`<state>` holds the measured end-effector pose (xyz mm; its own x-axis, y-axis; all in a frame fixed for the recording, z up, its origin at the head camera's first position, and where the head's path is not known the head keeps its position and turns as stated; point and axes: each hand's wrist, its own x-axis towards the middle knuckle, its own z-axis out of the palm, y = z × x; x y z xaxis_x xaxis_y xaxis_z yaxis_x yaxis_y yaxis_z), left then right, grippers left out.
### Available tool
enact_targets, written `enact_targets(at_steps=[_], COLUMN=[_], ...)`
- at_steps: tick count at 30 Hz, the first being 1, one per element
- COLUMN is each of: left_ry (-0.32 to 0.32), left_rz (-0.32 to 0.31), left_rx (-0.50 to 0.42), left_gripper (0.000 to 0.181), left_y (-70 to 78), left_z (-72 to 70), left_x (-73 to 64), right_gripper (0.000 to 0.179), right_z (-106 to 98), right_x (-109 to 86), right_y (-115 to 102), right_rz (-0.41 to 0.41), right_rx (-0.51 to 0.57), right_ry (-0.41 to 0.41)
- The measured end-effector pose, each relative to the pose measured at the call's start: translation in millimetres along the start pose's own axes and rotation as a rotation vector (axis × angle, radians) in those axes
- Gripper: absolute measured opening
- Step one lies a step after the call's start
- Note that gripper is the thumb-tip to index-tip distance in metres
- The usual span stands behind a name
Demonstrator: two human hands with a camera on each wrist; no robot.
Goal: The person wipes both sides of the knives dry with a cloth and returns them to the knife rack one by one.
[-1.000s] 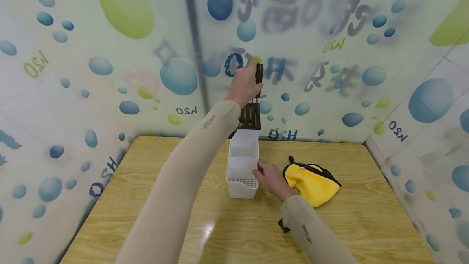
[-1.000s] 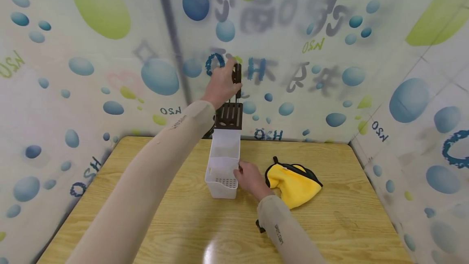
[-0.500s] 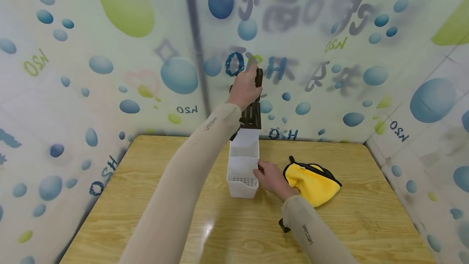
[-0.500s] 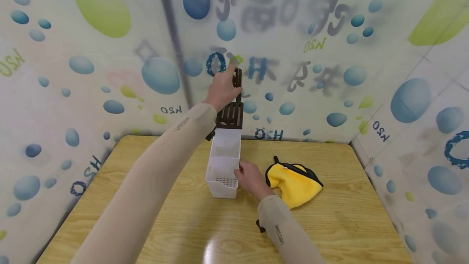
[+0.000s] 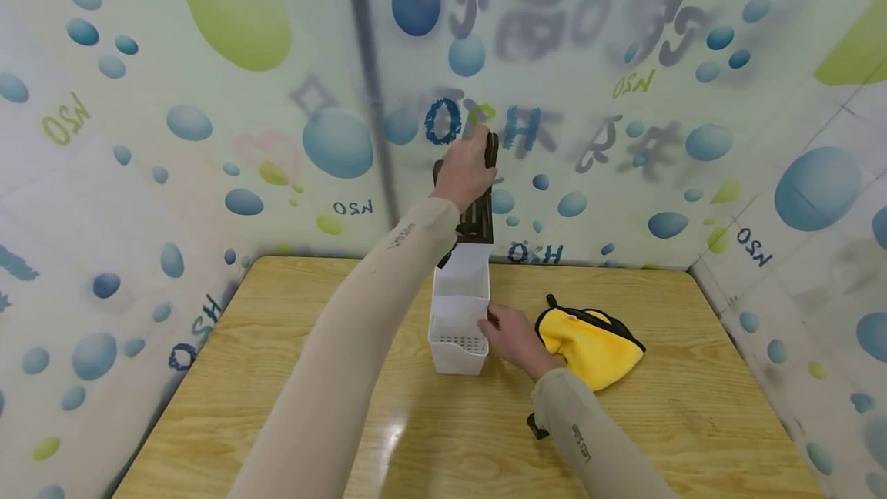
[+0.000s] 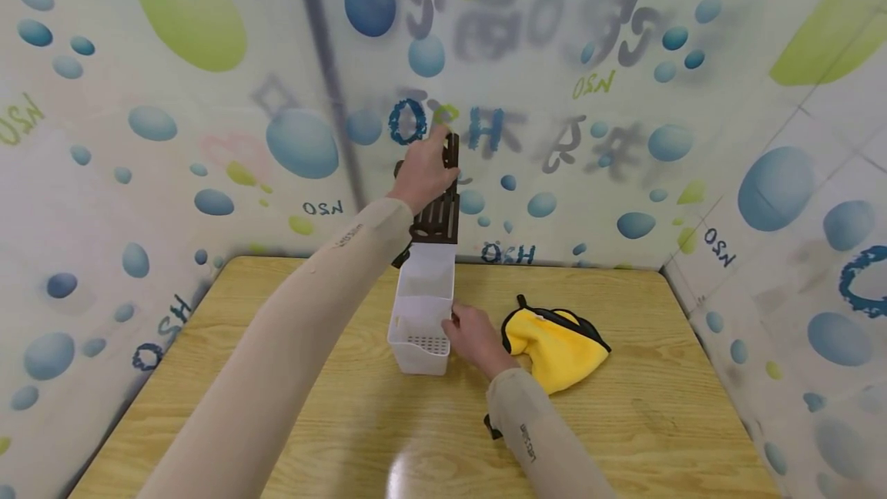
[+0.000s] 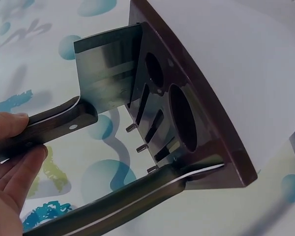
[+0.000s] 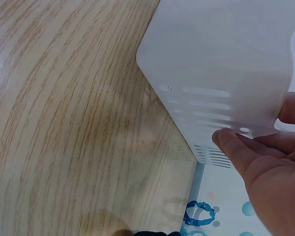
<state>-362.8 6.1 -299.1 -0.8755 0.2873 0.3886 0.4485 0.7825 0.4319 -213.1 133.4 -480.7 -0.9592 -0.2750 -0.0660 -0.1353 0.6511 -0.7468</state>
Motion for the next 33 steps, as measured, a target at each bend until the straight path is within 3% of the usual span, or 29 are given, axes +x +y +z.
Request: enact_targets(at_steps=[11, 33], left_ry=[-0.013, -0.026], left_rz=[-0.032, -0.056], left_rx=[-0.022, -0.052], left_gripper=[0.061, 0.046], left_y=[0.4, -2.6], left_z=[3.4, 12.0], left_x=[1.7, 0.2], right_gripper=[0.019, 0.016], right_z=[-2, -2], right_x=[-0.5, -0.8], right_y=[-2, 0], right_rz=[0.000, -0.021], right_rx=[-0.003, -0.012], right_ry=[-0.001, -0.007])
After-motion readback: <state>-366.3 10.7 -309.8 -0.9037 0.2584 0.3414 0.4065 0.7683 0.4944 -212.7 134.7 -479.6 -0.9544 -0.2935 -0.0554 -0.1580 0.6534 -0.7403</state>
